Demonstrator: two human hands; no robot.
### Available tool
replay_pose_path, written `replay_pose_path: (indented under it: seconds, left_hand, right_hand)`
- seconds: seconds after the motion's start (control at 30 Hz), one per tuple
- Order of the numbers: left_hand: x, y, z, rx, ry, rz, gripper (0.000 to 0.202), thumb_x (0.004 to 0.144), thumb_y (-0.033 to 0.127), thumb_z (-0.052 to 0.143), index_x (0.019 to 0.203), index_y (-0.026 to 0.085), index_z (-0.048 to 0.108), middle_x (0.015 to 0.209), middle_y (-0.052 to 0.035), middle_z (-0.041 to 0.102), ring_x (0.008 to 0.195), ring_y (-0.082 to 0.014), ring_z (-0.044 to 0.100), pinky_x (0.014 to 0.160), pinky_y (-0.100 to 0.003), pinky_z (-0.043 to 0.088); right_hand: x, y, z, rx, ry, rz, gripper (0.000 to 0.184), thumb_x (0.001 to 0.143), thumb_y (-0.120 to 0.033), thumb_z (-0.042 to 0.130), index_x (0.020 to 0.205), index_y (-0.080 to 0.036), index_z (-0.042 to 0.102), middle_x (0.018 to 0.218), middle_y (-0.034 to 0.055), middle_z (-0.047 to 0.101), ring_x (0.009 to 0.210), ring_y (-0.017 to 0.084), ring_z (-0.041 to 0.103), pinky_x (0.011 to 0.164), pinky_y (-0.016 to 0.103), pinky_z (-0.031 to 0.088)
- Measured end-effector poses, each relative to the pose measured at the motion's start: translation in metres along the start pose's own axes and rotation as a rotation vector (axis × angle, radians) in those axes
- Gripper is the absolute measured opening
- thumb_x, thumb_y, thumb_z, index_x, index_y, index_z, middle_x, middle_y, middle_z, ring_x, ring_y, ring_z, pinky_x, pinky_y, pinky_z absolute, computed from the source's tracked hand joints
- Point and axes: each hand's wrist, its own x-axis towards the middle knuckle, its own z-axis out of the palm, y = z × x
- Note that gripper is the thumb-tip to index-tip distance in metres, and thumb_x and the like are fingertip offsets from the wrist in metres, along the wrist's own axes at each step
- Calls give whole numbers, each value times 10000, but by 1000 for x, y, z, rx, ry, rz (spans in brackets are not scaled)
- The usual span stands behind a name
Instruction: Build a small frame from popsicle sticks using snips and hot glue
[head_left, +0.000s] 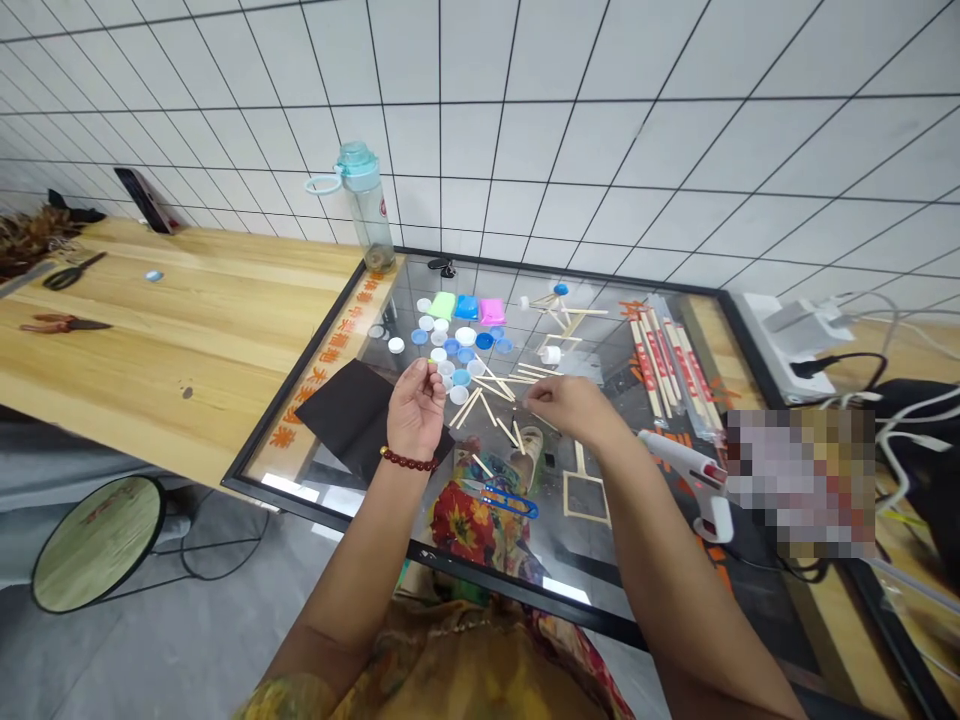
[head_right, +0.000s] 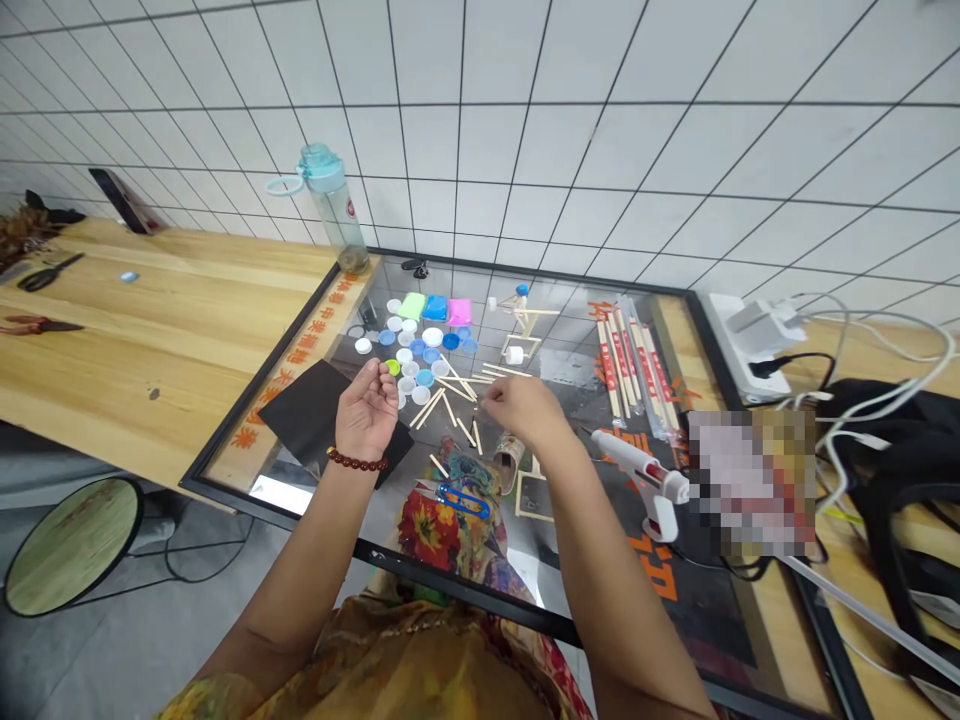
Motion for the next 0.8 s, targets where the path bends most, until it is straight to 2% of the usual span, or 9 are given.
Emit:
replay_pose_path:
  seconds: [0.1, 0.3, 0.43, 0.5, 0.6, 0.8]
  left_hand:
    - [0, 1, 0, -10, -5, -1, 111, 853, 89, 559, 770, 107, 630, 675, 0, 624, 562, -28, 581, 522, -107, 468]
    - [0, 6, 2, -32, 48, -3, 124, 851, 81, 559, 758, 118, 632, 664, 7, 628, 548, -16, 570, 527, -93, 459]
    - [0, 8, 2, -61, 39, -9, 134, 858, 82, 544, 759, 118, 626, 656, 5, 629, 543, -17, 569, 519, -92, 458]
    - [0, 8, 2, -65, 36, -5, 135, 862, 80, 535, 769, 114, 625, 651, 3, 629, 540, -18, 571, 514, -93, 460]
    - [0, 8, 2, -58, 35, 1, 118, 855, 71, 539, 781, 114, 621, 648, 5, 629, 534, -16, 574, 514, -90, 464]
    - [2, 7, 1, -42, 14, -14, 89, 837, 65, 554, 782, 114, 606, 650, 3, 631, 532, -19, 577, 507, -86, 472]
  right_hand:
    - [3, 12, -7, -4, 118, 32, 227, 760, -293, 558, 875, -217, 738, 828, 34, 736, 744, 169, 641, 627, 244, 401]
    - [3, 29, -6, 27, 262, 85, 232, 761, -321, 556, 858, -221, 743, 805, 32, 741, 755, 185, 656, 647, 258, 418]
    - [-2, 7, 9, 79, 137, -75, 208, 796, -315, 549, 848, -232, 732, 817, 16, 740, 765, 165, 653, 656, 240, 424]
    - [-6, -11, 19, 11, 60, -67, 200, 812, -342, 559, 859, -236, 722, 841, 35, 736, 778, 180, 650, 651, 253, 423]
    - [-9, -31, 32, -64, 49, -18, 300, 823, -475, 559, 862, -217, 705, 878, 100, 725, 820, 248, 652, 647, 307, 432]
    - [-15, -42, 45, -61, 7, -61, 218, 841, -328, 521, 819, -239, 719, 855, 100, 728, 803, 255, 657, 640, 326, 433]
